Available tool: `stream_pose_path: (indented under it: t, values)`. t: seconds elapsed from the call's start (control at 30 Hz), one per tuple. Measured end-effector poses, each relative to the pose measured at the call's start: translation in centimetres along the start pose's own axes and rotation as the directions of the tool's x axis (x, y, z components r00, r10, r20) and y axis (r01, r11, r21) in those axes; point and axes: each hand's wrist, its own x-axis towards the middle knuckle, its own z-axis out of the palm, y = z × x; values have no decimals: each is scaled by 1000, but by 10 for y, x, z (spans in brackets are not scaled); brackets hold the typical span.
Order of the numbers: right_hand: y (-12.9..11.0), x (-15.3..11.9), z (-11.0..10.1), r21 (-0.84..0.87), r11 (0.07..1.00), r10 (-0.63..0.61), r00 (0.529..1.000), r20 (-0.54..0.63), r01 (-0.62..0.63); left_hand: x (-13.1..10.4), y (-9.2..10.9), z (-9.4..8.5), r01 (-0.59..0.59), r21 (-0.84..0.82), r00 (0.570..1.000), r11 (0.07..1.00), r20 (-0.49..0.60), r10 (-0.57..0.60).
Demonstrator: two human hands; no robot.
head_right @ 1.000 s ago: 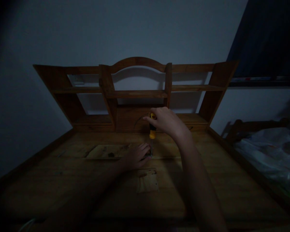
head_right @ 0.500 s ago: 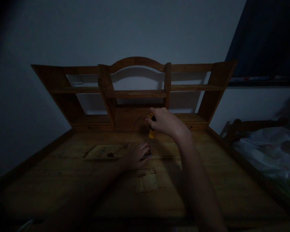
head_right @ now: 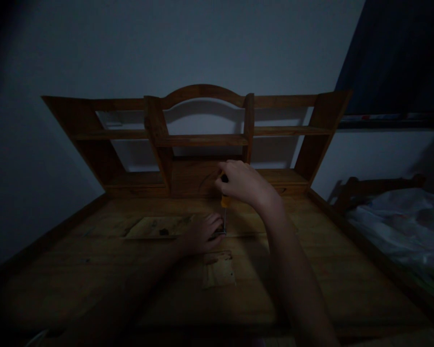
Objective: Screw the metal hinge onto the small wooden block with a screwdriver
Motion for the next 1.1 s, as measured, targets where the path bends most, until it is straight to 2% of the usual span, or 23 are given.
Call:
stream_pose_path:
  t: [0.3, 0.6, 0.8, 0.93, 1.1]
  values:
    - [3, 2, 6, -12, 1000, 19, 997, -77, -20, 1, -1, 2, -3, -22, 1000, 1000, 1, 3]
    - [-3, -2, -5, 59, 998, -26, 999, -21, 27, 1, -1, 3, -1, 4, 1000, 1000, 2, 1]
    - [1, -1, 0, -81, 993, 82, 993, -88, -90, 1, -1, 3, 10, -6, 1000, 1000, -1, -10]
    - [1, -1, -4, -65, 994, 91, 995, -30, -92, 1, -1, 2, 7, -14, 1000, 1000, 1, -7]
    - [-2, -4, -13, 17, 1000, 26, 1000, 4, -26, 0, -2, 3, 12, -20, 1000, 1000, 4, -12]
